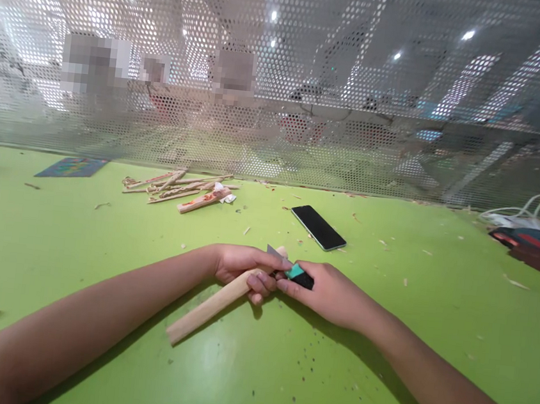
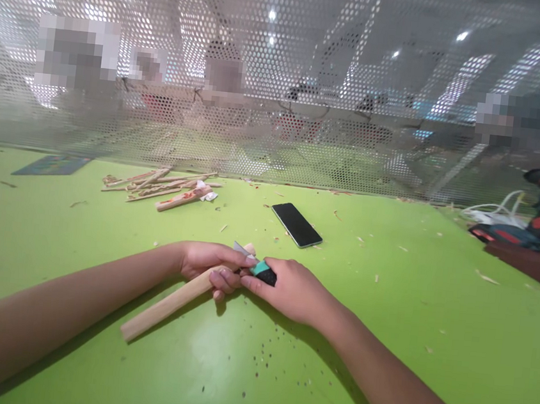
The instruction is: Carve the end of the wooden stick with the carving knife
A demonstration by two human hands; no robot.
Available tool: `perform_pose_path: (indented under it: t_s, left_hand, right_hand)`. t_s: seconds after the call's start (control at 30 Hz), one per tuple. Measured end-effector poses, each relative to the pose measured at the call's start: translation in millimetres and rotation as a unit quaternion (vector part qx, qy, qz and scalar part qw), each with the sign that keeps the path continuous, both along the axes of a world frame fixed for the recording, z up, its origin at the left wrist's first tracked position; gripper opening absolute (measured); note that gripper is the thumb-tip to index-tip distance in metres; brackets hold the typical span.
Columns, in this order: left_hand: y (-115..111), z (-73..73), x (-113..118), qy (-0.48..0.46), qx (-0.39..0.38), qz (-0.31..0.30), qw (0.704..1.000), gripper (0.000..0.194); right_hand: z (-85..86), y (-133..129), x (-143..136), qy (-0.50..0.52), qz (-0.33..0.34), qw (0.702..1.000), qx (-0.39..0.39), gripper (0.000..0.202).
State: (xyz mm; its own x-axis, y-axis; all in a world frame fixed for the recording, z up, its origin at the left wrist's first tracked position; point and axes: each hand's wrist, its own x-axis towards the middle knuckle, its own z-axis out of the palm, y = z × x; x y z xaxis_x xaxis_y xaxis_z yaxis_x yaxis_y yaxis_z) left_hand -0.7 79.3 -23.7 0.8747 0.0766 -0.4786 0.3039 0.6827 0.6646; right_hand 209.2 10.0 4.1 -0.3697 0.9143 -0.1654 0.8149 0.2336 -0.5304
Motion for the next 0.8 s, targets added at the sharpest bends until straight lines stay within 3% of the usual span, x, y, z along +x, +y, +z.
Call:
perform_pose_path:
  t_s: [0.8]
  left_hand:
    - [-1.0,1.7,-0.3,0.002,-0.010,0.003,1.000,0.044]
  right_hand:
    - [-0.9,0.8,-0.4,0.003,0.004,1.000,0.001,0.044]
